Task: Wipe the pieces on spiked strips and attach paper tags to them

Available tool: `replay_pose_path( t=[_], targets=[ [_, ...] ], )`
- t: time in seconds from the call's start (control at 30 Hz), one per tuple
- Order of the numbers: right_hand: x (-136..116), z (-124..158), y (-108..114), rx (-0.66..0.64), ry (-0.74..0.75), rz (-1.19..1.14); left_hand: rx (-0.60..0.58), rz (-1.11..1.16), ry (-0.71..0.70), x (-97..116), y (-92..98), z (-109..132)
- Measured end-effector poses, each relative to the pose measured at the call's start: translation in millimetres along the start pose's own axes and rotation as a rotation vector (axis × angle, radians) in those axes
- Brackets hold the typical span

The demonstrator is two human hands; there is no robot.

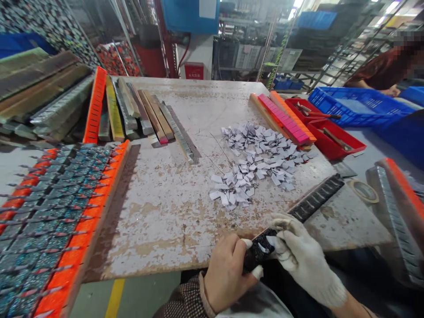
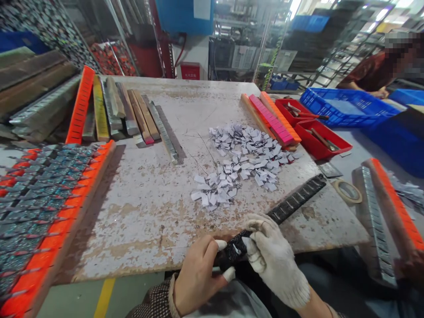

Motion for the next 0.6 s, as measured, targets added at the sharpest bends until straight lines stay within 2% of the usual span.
replay_pose_path(
  t=[0.13, 0.3, 0.37, 0.43, 0.5, 0.6],
  targets=[
    [2, -4, 16, 0.034, -0.006, -0.054, -0.049, 0.001, -0.012, -3, 4.5, 3],
    [25, -2, 22, 0.034, -0.18, -0.185, -0.127, 0.133, -0.022, 0, 29.6, -14],
    [19, -6, 26, 0.08, -0.171, -0.258, -0.13, 0.235, -0.018, 7, 41.9, -26],
    [2, -14, 32, 0.122, -0.099, -0.308, -0.147, 0.323, -0.02, 18, 46.3, -39],
    [-15, -22, 37, 0.136, -0.024, -0.334, -0.174, 0.405, -0.031, 29, 43.1, -49],
    [-21, -25, 45, 0.146, -0.029, -0.318, -0.181, 0.52, -0.05, 43, 37.0, -59]
  ],
)
Point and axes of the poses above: each hand's wrist, its own z-axis away from the middle knuckle, its own y-axis out of the back of the hand, x = y × z, the point moved 10 cm from there along -z, towards the middle knuckle, and after that the axes turned 4 degrees about -z, right-handed, at the moved point
